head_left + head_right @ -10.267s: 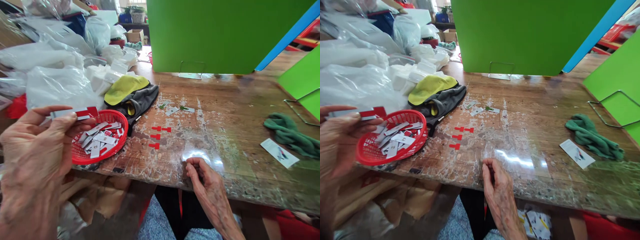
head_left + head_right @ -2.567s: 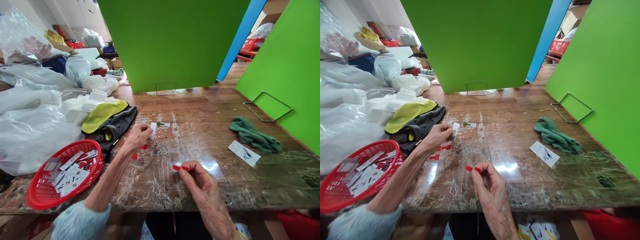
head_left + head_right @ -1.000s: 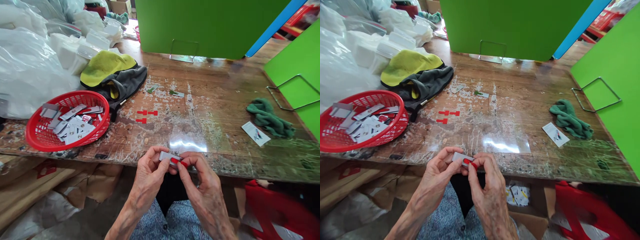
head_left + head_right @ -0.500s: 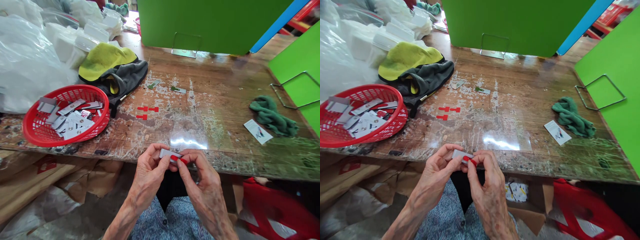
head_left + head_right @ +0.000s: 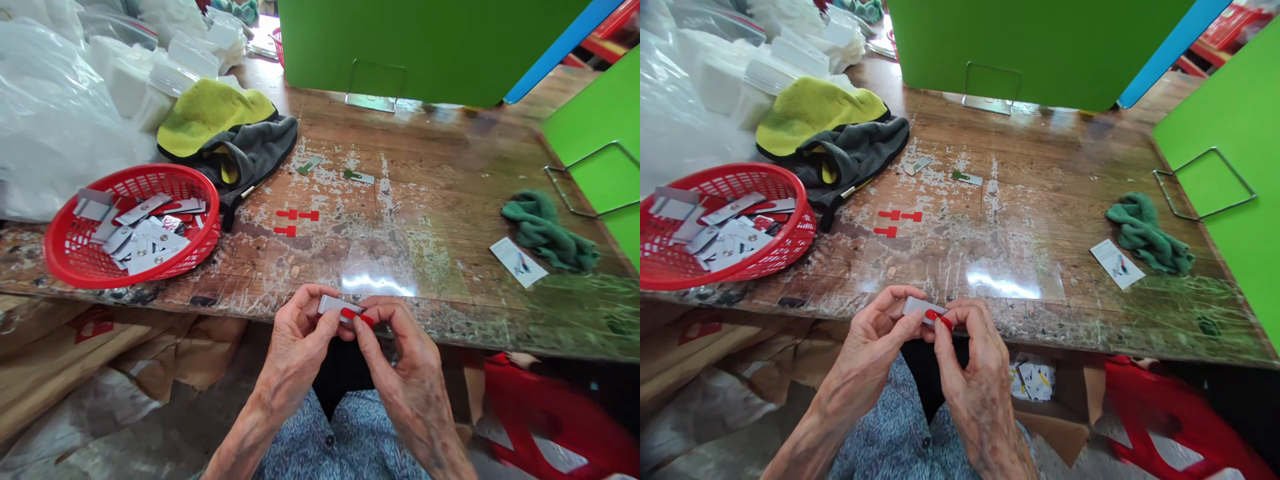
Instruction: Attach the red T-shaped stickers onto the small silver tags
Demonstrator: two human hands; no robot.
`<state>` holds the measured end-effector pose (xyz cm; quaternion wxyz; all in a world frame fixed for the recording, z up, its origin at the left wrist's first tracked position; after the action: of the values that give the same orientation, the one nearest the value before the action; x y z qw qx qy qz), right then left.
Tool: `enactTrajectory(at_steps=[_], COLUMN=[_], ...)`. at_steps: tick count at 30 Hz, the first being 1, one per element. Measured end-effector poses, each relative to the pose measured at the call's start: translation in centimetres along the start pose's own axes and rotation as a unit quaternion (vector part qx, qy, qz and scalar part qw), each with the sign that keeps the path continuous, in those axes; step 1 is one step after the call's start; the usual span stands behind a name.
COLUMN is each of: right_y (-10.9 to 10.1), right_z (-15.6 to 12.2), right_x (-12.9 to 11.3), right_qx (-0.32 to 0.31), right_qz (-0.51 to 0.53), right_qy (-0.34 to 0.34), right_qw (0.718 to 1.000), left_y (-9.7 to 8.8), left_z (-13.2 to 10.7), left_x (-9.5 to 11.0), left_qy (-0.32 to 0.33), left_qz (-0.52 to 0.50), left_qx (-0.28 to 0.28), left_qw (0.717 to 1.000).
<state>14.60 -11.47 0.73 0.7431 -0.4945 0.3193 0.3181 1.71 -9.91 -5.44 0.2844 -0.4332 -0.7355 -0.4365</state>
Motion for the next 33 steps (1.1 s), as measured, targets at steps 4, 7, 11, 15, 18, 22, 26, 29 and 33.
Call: enactTrajectory(at_steps=[4,7,11,15,18,22,26,29,33], right_y=[0.1,0.2,0.2,0.5,0.2,-0.7,-0.4,0.1,0.3], right_z=[0.0,0.0,-0.2,-0.7,-1.1,-1.3,-1.0,-0.6,-0.5], right_x=[0.0,0.1,0.2,0.0,-0.4,-1.5,-1.4,-0.4,0.8], right_qx=[0.002,-0.001,-0.001,-0.013,0.007,0.061,0.039,0.005,-0.012], right_qz=[0.0,-0.001,-0.003,-0.031,-0.079,-0.142,-0.095,-0.037,-0.009], right_qy=[-0.001,0.003,-0.002,-0.025,-0.046,-0.073,-0.036,0.039,0.106], right_qw=[1.0,1.0,1.0,0.999,0.996,0.985,0.994,0.999,0.994], left_y=[0.1,0.1,0.1,0.0,-0.2,-0.1,-0.2,-0.4,-0.6], left_z=[0.0,0.0,0.1,-0.1,-0.5,-1.3,-1.8,-1.8,-1.8], left_x=[0.0,0.0,0.0,0.2,0.3,0.7,1.3,1.5,1.6], left_qy=[-0.002,-0.003,-0.004,0.022,0.057,0.109,0.152,0.162,0.161], left_qz=[-0.003,0.001,0.008,0.013,0.043,0.098,0.131,0.131,0.119], left_qx=[-0.005,-0.002,0.011,0.024,0.042,0.062,0.09,0.098,0.101], left_qw=[1.0,1.0,1.0,0.999,0.997,0.987,0.976,0.973,0.975])
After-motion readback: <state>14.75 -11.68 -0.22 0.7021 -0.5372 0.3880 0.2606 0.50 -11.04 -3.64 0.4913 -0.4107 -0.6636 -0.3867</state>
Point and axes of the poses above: each hand's wrist, its own z-axis towards the middle knuckle, its own y-axis out of the palm, x = y × z, the point moved 9 cm from there along z, towards the middle knuckle, and after that the axes turned 8 degrees about x, right-handed, at the moved point
